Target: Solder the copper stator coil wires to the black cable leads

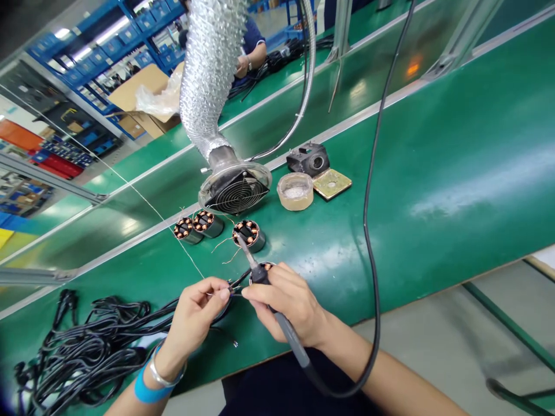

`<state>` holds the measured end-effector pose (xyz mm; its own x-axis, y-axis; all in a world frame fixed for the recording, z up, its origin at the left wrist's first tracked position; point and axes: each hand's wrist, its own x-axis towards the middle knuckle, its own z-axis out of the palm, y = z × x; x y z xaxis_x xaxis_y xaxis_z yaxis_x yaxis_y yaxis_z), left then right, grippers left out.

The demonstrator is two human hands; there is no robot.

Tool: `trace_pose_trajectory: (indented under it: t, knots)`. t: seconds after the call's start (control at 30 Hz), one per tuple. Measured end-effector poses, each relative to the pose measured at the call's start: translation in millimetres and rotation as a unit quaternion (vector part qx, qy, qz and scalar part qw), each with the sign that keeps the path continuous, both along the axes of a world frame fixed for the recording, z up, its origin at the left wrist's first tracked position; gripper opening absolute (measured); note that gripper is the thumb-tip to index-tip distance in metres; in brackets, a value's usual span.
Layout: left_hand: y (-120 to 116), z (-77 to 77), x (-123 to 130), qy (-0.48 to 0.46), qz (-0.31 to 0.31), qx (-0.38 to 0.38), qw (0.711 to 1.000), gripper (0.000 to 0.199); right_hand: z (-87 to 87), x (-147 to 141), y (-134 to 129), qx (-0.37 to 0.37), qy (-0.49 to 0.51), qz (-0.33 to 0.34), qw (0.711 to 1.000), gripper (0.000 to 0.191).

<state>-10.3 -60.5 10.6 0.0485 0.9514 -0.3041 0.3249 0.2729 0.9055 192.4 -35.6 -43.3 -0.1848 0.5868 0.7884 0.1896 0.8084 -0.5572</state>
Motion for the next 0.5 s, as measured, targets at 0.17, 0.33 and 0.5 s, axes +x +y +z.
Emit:
trace_pose_trajectory:
  t: [0.17,0.33,0.5]
  knots:
    - [3.5,2.7,9.7,0.036,0.009,0.005,0.999,0.029,0.1,0.8,1.0,0.004,-0.003,0.015,1.0,0.036]
    - [7.1,12.2,17.2,0.051,-0.017,0.01,0.998,0.034,-1.0,1.9,-0.4,-0.011,0.01,0.034,0.999,0.04]
    - [2.8,7.3,8.6,0.023,-0.035,-0.008,0.999,0.052,1.2,9.4,-2.8,-0.061,0.015,-0.006,0.998,0.044]
